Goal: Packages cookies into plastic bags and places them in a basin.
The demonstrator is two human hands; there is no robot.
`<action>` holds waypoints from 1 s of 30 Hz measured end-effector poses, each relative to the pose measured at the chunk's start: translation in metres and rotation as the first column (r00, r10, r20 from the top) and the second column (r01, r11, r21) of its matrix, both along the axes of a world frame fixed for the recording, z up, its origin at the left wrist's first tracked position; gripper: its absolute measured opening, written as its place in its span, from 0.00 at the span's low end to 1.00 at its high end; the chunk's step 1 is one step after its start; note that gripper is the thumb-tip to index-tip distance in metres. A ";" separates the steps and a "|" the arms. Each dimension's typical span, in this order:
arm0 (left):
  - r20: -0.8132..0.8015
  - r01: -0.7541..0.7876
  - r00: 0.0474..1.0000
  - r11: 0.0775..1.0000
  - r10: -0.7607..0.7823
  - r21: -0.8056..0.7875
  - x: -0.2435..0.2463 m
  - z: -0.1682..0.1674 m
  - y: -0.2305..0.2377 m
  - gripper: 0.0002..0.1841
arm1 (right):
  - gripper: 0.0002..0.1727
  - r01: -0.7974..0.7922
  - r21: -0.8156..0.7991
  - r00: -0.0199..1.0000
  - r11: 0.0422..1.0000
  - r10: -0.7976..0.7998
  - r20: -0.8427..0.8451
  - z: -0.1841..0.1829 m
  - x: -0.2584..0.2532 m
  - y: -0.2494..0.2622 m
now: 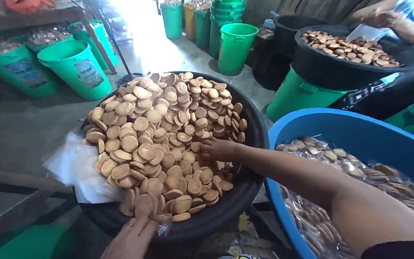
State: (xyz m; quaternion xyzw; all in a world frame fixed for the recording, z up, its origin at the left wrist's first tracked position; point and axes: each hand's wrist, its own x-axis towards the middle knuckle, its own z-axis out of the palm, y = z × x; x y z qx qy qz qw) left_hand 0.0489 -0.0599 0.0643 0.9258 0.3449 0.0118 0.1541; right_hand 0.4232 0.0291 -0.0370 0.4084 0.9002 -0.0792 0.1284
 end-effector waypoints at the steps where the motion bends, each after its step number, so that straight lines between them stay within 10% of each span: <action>1: 0.030 -0.002 1.000 1.000 0.002 -0.019 -0.001 0.002 0.002 0.10 | 0.23 -0.018 0.015 1.000 1.000 0.017 0.011 -0.003 -0.002 0.000; 5: 0.314 -0.204 0.921 0.972 0.230 -0.115 -0.003 -0.008 0.006 0.11 | 0.22 0.081 -0.061 0.994 0.995 -0.076 0.078 -0.004 -0.016 -0.005; 9: 0.701 -0.284 0.503 0.863 0.506 -0.419 -0.006 -0.005 0.013 0.20 | 0.21 0.348 -0.228 0.836 0.909 -0.411 -0.364 0.036 -0.015 -0.016; 12: 0.828 -0.128 0.314 0.885 0.465 -0.448 -0.004 0.000 0.025 0.14 | 0.24 0.152 -0.547 0.160 0.823 -0.567 -0.808 0.067 -0.007 -0.044; 14: 0.837 -0.062 0.347 0.901 0.422 -0.429 0.005 -0.001 0.035 0.13 | 0.28 -0.126 -0.608 -0.331 0.784 -0.611 -0.719 0.071 -0.015 -0.062; 16: 0.821 -0.055 0.419 0.913 0.389 -0.404 0.025 -0.005 0.042 0.11 | 0.40 -0.265 -0.557 -0.557 0.787 -0.597 -0.578 0.073 -0.029 -0.076; 24: 0.608 -0.279 0.775 0.957 0.173 0.083 0.077 0.006 0.047 0.10 | 0.38 -0.468 -0.452 -0.742 0.759 -0.615 -0.265 0.064 -0.070 -0.102; 30: 0.364 -0.302 0.905 0.935 0.220 0.187 0.105 0.005 0.047 0.09 | 0.43 -0.306 -0.548 -0.655 0.779 -0.590 -0.472 0.065 -0.073 -0.106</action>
